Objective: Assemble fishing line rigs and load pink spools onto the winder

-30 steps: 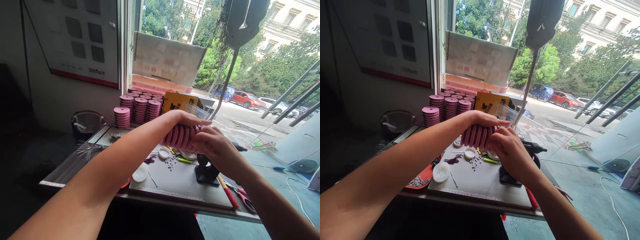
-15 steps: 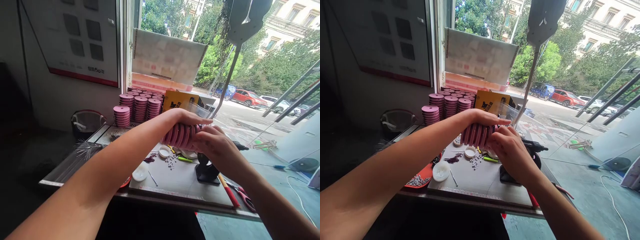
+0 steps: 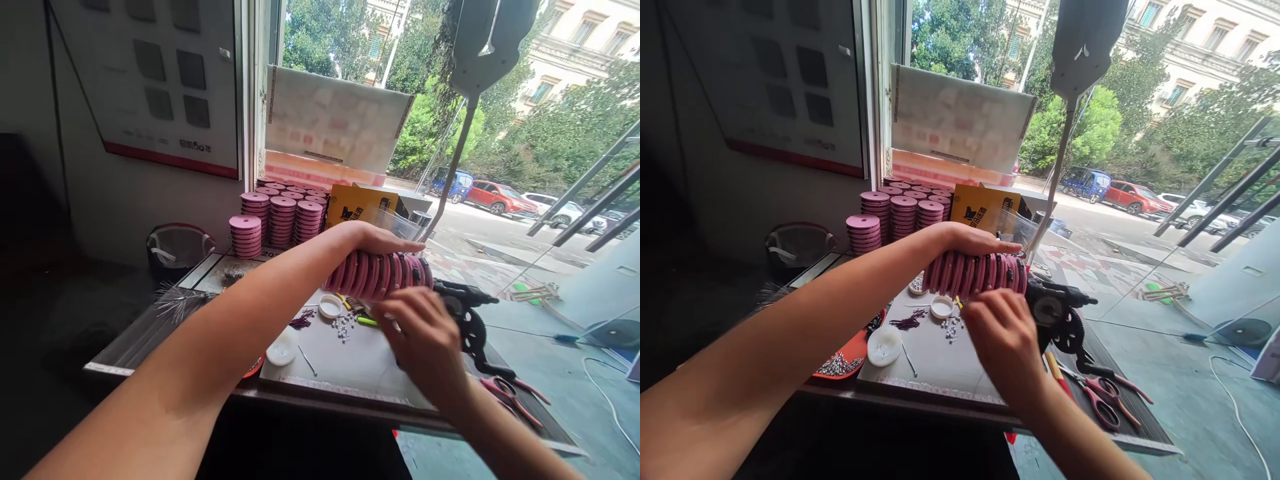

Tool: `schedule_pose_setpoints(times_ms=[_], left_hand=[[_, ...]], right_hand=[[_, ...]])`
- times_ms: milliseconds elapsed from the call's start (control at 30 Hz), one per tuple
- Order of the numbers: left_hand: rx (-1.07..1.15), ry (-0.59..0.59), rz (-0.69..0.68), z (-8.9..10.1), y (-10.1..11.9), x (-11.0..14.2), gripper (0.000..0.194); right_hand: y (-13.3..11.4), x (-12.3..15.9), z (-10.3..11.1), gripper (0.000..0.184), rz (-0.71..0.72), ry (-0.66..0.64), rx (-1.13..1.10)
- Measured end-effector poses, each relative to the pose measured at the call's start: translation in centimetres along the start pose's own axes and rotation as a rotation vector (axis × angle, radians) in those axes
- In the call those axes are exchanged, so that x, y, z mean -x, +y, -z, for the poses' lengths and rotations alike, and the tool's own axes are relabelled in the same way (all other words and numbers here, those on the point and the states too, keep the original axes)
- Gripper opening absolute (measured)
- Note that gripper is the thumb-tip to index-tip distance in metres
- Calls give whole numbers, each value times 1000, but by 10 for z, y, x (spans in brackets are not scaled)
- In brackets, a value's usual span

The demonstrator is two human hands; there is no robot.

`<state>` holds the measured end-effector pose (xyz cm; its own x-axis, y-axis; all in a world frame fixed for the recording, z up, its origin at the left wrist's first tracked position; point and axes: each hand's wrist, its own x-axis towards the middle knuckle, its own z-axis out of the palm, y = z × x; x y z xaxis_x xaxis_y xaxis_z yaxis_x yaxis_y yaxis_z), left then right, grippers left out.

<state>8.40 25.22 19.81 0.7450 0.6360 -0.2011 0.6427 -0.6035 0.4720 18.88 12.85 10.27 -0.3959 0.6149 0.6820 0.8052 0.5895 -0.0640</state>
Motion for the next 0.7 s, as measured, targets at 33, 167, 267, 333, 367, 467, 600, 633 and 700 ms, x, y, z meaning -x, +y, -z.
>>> schedule_pose_setpoints(times_ms=[33,167,267,333,367,467,600,633,700], left_hand=[[-22,-5,3,0,0,0,80],[-70,-2,1,0,2,1,78],[-66,-14,10,0,3,2,80],[-64,-24,13,0,3,3,82],[-64,-27,12,0,3,3,83],[-76,-23,9,1,2,4,87],[-87,-38,2,1,0,2,88],[-89,-41,-2,0,0,2,88],[-97,-25,-7,0,0,2,88]], right_hand=[[-3,6,-10,16,-49,-161,-21],[-5,20,-45,15,-213,-516,-23],[-3,24,-56,14,-239,-532,-17],[-4,26,-59,16,-242,-525,-16],[-5,26,-60,19,-239,-518,-17],[-10,24,-59,22,-235,-503,-32],[-18,13,-32,18,-250,-495,-110],[-19,8,-19,16,-251,-479,-156],[-18,-4,11,12,-247,-419,-277]])
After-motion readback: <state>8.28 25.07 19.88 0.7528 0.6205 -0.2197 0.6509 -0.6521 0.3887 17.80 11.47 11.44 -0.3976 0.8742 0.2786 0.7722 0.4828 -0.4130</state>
